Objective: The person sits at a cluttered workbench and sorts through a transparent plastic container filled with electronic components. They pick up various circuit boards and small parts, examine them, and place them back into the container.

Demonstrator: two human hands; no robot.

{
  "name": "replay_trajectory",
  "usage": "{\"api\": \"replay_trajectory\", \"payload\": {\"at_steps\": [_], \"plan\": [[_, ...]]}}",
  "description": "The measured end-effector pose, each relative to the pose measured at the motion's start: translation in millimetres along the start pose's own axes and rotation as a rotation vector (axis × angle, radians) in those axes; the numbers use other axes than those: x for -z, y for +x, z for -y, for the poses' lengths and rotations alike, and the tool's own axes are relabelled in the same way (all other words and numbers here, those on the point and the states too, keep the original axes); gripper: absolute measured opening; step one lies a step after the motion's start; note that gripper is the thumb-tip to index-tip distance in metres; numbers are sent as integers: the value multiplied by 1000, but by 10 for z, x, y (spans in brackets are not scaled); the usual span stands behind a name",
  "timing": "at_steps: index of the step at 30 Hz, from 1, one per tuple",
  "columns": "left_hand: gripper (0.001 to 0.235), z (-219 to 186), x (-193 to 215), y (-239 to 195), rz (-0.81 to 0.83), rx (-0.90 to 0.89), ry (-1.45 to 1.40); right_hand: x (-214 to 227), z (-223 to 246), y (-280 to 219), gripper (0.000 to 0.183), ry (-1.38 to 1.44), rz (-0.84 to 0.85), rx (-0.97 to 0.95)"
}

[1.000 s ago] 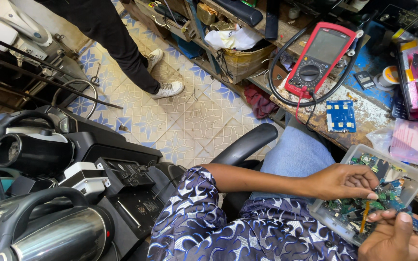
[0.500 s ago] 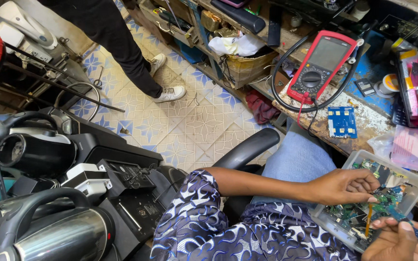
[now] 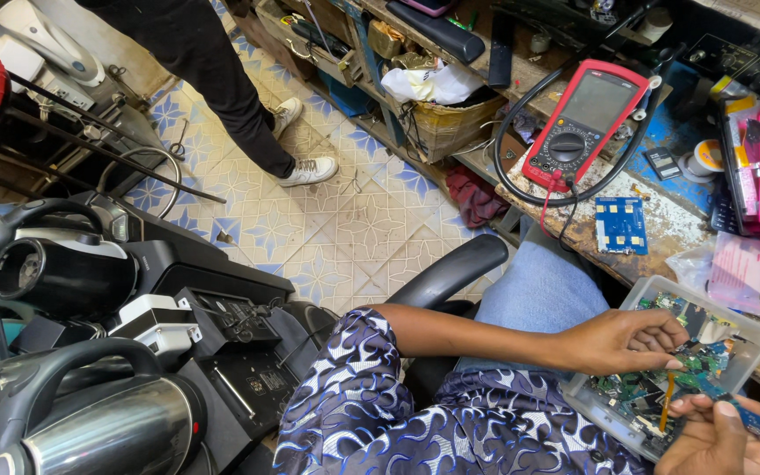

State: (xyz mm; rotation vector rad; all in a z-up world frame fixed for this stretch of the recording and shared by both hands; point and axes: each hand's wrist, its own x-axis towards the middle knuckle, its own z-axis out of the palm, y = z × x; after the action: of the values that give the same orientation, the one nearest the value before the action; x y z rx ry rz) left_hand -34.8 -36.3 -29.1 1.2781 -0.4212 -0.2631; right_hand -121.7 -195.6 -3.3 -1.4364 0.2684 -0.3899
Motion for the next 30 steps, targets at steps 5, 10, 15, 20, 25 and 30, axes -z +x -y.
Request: {"api": "replay_trajectory", "payload": {"at_steps": [5, 10, 15, 20, 25, 30], "plan": [[35, 4, -3, 2, -6, 3, 8, -20, 31, -6, 18, -24, 12, 7], [37, 18, 3, -1, 1, 10, 2, -60, 63, 0, 27, -55, -23, -19], [38, -18, 18, -9, -10, 23, 68, -65, 53, 14, 32, -77, -19, -11], [40, 61, 13, 13, -4, 11, 49, 17, -54, 49, 28, -96, -18, -5], [31, -35, 2, -1, 27, 20, -27, -10, 1, 22, 28, -129, -15, -7], [38, 51, -6, 15, 38, 11, -57, -73, 71, 1, 22, -11, -51, -83]]}}
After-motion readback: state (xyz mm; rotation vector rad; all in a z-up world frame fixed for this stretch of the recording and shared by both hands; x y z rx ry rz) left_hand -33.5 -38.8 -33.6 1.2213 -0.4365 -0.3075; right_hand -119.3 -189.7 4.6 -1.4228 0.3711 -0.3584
